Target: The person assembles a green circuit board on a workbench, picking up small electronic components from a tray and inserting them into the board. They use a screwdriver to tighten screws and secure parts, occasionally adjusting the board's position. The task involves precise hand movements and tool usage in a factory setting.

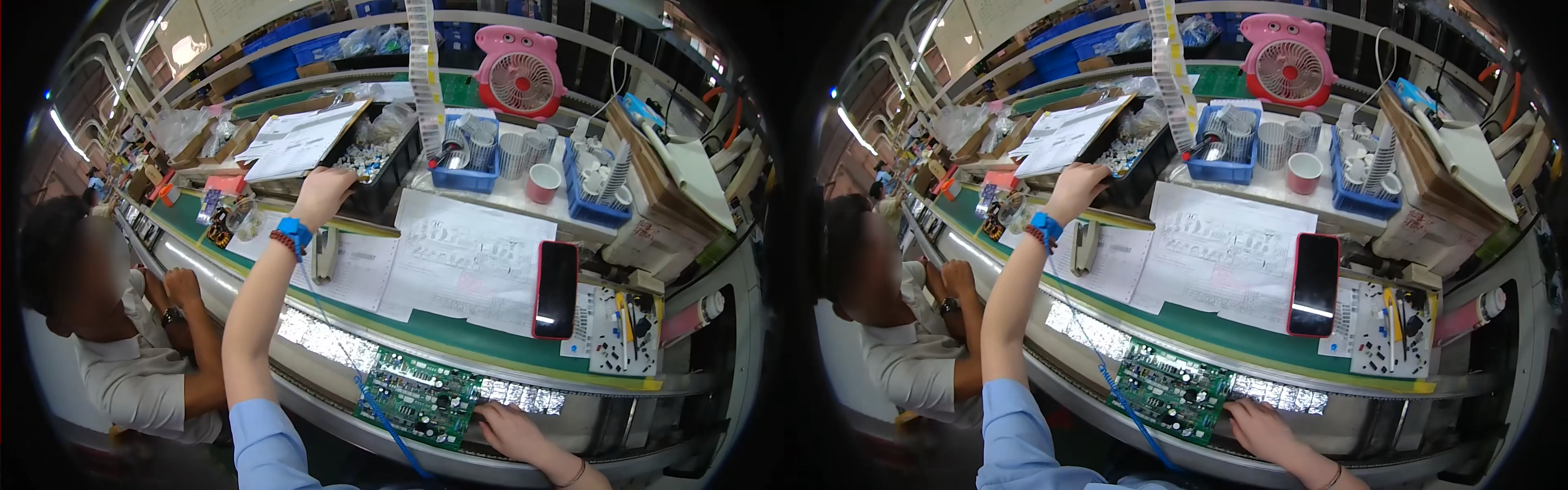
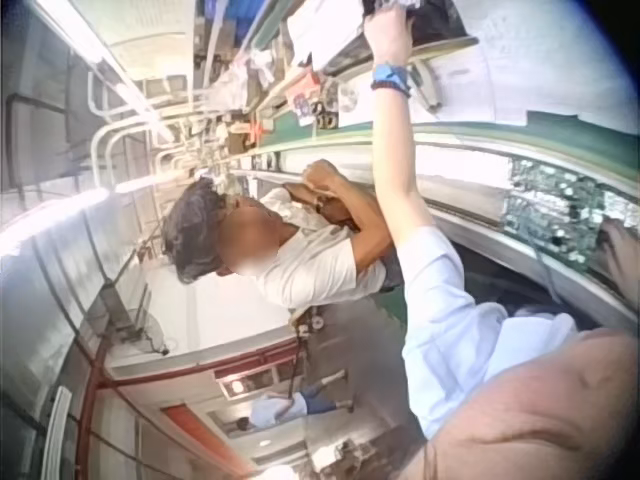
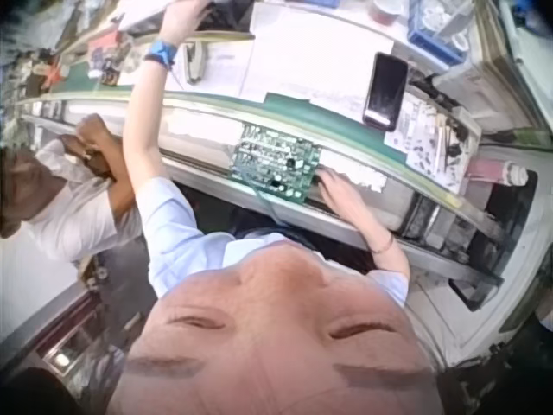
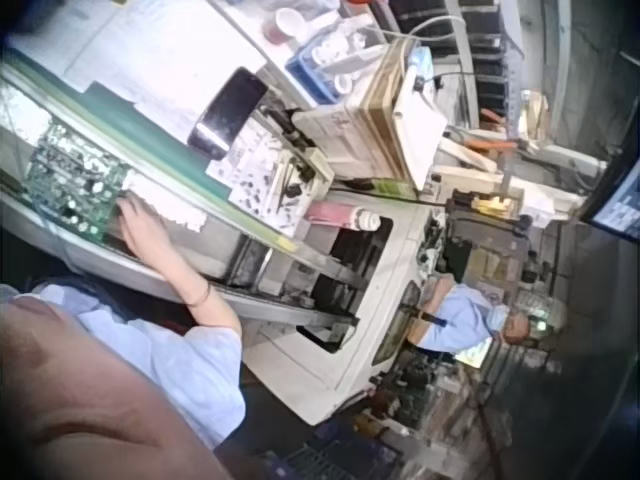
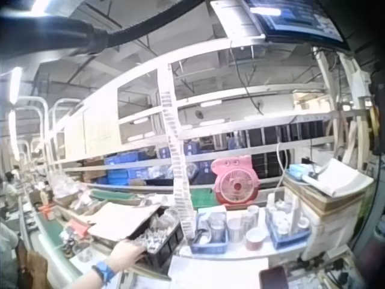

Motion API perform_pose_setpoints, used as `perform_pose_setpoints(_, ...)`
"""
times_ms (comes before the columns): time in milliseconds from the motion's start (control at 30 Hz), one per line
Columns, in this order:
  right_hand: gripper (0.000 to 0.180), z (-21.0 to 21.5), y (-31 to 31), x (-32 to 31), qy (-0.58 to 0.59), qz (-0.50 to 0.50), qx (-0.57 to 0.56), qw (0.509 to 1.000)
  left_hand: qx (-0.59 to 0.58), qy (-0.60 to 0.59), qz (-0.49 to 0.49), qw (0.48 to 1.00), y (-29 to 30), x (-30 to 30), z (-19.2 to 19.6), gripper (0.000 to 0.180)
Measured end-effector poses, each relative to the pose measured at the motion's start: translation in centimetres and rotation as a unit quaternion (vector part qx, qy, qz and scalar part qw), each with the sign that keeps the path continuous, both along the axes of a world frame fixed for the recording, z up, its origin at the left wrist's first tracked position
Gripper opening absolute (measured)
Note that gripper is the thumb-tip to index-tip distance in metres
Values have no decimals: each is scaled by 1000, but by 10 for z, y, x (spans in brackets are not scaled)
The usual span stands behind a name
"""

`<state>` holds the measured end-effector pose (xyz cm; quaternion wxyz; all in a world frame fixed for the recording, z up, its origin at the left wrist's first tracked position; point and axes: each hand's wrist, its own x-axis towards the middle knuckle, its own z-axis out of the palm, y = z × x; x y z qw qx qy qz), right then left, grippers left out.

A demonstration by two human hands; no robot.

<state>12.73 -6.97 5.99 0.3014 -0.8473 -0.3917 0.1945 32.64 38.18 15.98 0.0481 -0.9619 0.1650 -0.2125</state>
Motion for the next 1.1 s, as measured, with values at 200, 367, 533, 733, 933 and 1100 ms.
perform_pose_setpoints(200, 28, 4, 6, -1, 0, 3, 5, 1000, -59, 186, 47, 980, 9, -41, 13, 26)
perform_pose_setpoints(367, 28, 8, 7, 3, 17, 4, -15, 1000, -303, 167, 16, 938, 20, 16, 7, 34)
perform_pose_setpoints(533, 30, 3, 5, 2, 8, 7, 1, 1000, -145, 191, 94, 966, 33, 65, -47, 34)
perform_pose_setpoints(733, 32, 7, 8, 1, 49, -8, -6, 999, -13, 160, 258, 953, 81, 92, -83, 15)
perform_pose_setpoints(933, 29, 8, 9, 4, 68, -15, 1, 998, -132, 154, 135, 970, 68, 89, -73, 21)
perform_pose_setpoints(1100, 26, 11, 12, 6, 81, -7, 5, 997, -118, 81, 155, 978, 87, 80, -85, 17)
